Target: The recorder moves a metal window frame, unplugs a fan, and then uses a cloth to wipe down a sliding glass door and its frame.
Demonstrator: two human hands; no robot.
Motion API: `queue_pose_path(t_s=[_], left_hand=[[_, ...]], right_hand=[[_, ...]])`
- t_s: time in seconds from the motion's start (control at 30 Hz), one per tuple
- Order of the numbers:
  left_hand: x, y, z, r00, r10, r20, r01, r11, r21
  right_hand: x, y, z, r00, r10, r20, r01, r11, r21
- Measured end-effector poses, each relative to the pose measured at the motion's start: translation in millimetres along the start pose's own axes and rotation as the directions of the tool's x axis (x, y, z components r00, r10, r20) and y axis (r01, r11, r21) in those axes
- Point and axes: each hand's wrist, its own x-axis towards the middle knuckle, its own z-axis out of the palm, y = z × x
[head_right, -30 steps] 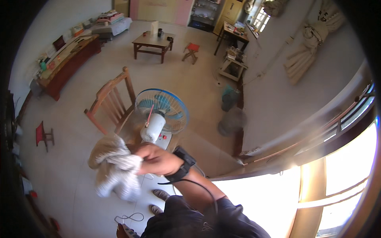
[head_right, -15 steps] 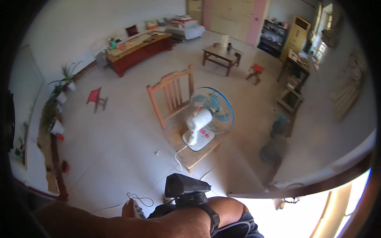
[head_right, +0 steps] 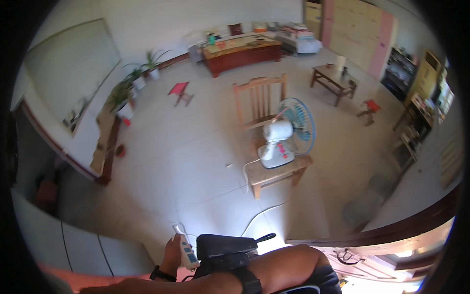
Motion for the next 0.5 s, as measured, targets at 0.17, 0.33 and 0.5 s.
queue_pose_path(t_s=[0.17, 0.33, 0.5], left_hand=[[-76.1, -34.5, -15.0, 0.991, 0.119, 0.066, -0.131, 0.961, 0.242], [-181.1, -14.0, -13.5, 0.95, 0.07, 0.304, -0.286, 0.582, 0.761], [-262.2, -36.3, -26.6, 0.893, 0.031, 0.448, -0.389, 0.554, 0.736]], right_hand=[[-13.2, 83.7, -19.3, 0.906, 0.203, 0.371, -0.131, 0.969, -0.21], [-104.7, 106.8, -49.5, 0.971, 0.212, 0.107, -0.126, 0.842, -0.525], [-195.8, 141.1, -69.5, 0.588, -0.03, -0.808, -0.615, 0.632, -0.471]])
